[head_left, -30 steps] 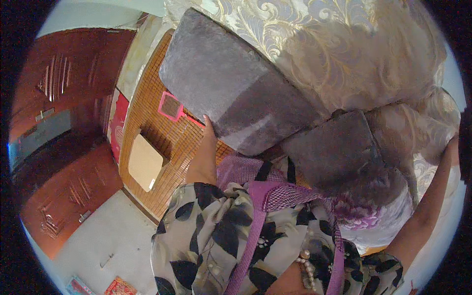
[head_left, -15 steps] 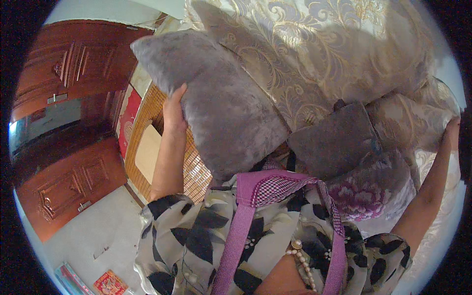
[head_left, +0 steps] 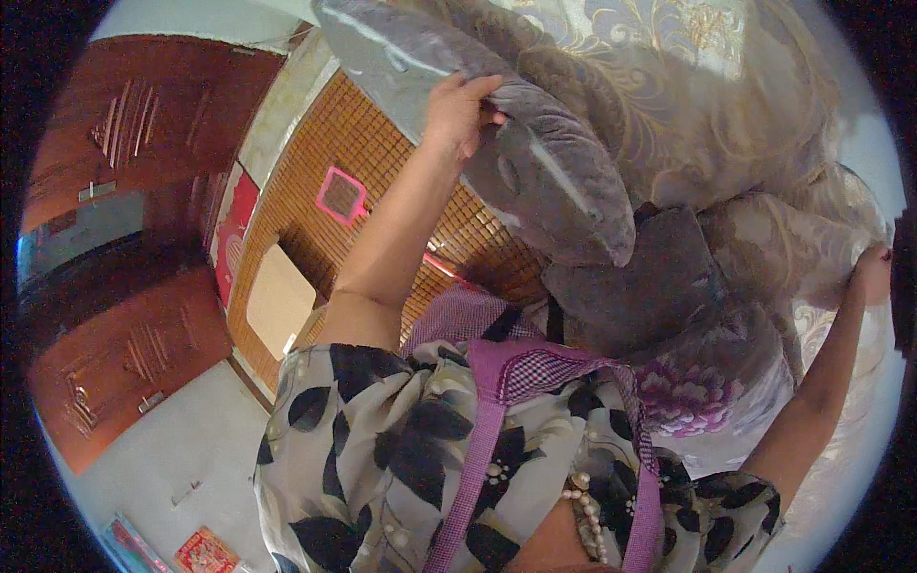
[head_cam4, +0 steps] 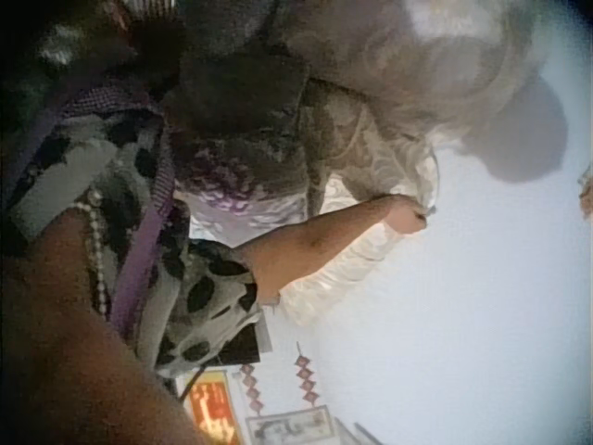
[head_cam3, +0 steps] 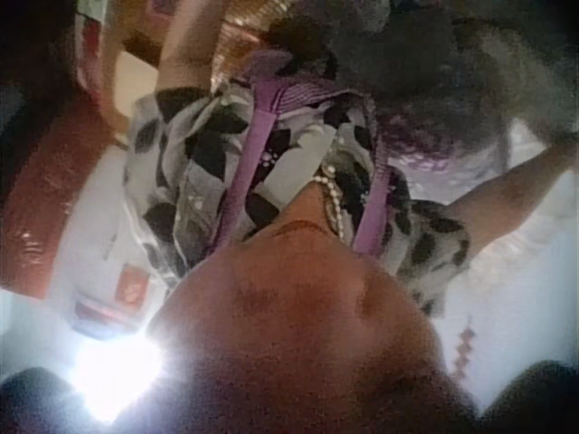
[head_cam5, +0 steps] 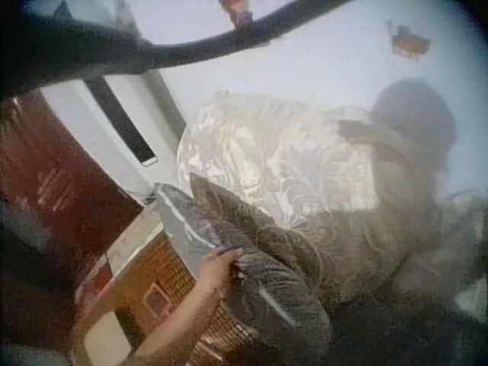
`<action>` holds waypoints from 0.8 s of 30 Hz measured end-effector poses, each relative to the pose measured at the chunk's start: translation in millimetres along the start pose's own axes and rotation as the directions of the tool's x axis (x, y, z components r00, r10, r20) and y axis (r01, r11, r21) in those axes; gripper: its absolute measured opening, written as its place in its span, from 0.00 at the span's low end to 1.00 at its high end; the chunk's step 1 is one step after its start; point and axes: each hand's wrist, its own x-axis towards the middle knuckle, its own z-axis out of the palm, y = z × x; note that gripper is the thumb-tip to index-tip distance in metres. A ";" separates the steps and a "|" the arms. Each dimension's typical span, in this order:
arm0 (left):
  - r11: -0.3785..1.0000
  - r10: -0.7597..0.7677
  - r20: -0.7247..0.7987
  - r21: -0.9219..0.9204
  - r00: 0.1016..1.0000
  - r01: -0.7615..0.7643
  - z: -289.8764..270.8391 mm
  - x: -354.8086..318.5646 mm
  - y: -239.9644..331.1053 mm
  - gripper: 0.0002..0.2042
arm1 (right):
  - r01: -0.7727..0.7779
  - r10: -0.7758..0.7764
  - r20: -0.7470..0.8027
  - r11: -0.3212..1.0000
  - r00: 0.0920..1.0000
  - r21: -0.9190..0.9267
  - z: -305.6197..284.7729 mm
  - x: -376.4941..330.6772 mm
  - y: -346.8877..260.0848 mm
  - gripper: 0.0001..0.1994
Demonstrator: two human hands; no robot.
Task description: The person arranges a bamboo mat on a bed, then spreads a patterned sheet over it. They fold a light-colored blanket with a cartoon print and place it at the foot of the bed. Finally, they arrange several pillows and a pink fly swatter on the bed.
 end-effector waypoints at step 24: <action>0.768 0.144 -0.101 0.638 0.984 -0.046 17.5 72.8 -116.5 0.65 | 0.035 -0.020 -0.099 0.987 0.995 0.158 -50.3 -22.0 -33.4 0.25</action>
